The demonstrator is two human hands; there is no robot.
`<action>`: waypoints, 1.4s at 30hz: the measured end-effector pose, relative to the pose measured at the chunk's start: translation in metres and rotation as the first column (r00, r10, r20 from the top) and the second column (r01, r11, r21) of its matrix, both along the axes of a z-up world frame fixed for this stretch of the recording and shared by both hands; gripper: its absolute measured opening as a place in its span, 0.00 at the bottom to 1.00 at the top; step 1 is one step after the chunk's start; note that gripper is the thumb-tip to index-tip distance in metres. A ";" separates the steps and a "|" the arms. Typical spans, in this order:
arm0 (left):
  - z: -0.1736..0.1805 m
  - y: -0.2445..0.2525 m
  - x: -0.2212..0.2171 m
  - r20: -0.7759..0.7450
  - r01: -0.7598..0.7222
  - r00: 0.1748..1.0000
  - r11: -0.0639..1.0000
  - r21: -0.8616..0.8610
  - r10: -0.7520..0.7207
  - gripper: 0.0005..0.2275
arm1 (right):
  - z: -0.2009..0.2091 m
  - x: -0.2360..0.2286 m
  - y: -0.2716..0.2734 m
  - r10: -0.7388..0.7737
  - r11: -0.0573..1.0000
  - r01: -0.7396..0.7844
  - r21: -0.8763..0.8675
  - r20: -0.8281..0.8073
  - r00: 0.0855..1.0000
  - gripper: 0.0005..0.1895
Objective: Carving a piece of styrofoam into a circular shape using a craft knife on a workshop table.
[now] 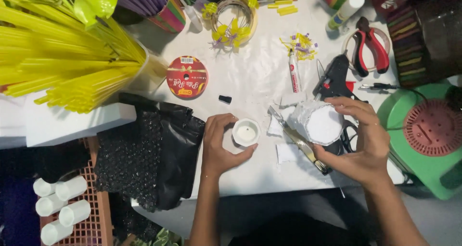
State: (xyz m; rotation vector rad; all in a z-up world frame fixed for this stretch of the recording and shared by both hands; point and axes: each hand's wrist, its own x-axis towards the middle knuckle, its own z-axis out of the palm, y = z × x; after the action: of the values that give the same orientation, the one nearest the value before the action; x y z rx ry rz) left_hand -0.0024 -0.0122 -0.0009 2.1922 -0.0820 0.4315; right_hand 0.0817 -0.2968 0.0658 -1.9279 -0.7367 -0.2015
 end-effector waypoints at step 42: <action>0.001 -0.001 0.070 0.301 -0.080 0.948 0.992 -0.103 0.107 0.40 | -0.008 0.042 0.024 0.245 0.647 -0.171 -0.743 -0.010 0.970 0.38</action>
State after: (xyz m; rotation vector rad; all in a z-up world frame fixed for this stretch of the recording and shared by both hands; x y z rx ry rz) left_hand 0.0674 -0.0131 0.0003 2.0315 -0.1249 0.8126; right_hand 0.1240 -0.2726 0.0582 -2.5872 -1.2354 0.2014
